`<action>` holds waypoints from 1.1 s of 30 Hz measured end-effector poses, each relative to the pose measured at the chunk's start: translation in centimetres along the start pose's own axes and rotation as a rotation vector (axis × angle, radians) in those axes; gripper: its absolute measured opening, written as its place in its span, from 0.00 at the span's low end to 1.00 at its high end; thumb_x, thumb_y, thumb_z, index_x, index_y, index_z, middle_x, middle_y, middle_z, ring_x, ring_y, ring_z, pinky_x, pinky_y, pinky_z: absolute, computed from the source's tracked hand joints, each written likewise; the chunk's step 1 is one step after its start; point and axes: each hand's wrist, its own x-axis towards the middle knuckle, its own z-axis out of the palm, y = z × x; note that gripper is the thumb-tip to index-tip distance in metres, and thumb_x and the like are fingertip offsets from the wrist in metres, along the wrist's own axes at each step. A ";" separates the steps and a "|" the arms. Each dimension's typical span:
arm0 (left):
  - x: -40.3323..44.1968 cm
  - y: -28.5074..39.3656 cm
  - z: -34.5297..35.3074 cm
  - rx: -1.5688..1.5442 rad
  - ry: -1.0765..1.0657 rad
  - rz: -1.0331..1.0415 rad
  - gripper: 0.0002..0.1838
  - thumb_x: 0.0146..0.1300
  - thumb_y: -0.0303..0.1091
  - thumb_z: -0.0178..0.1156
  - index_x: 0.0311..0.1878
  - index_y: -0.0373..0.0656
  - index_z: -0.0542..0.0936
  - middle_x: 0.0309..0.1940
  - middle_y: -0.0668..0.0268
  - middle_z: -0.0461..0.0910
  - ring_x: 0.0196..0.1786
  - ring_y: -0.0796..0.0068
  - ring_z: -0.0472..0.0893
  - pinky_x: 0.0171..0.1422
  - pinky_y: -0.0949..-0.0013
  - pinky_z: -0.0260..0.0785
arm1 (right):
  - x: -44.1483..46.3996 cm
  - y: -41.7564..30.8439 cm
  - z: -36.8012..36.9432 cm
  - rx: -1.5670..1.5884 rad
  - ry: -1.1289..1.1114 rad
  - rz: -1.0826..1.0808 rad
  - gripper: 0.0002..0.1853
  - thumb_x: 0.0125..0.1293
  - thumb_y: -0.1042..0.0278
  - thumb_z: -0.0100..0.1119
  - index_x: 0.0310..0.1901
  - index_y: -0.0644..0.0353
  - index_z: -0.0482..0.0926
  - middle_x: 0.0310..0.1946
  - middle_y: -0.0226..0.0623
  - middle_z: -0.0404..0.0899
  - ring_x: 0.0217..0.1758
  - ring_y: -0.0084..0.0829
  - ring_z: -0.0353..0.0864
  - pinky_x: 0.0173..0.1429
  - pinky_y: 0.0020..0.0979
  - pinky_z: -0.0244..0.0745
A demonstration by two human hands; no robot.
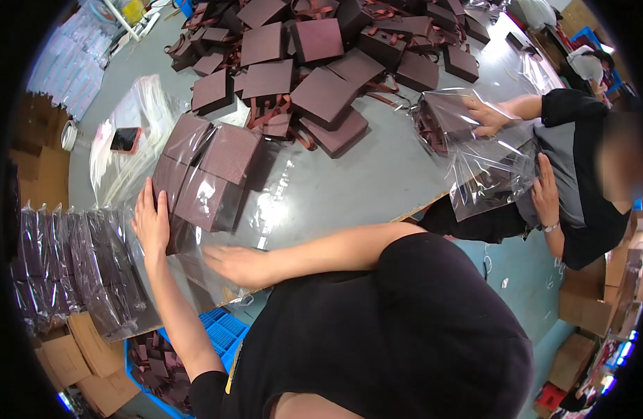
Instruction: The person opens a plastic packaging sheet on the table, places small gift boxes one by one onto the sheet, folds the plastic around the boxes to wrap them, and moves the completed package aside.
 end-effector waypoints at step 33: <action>-10.0 21.3 -3.0 -0.615 -0.544 0.900 0.48 0.38 0.25 0.68 0.70 0.37 0.66 0.67 0.46 0.70 0.72 0.47 0.67 0.77 0.56 0.60 | -20.5 -8.1 -33.6 -0.188 0.403 0.452 0.39 0.40 0.63 0.75 0.60 0.57 0.76 0.66 0.41 0.73 0.67 0.38 0.74 0.73 0.39 0.64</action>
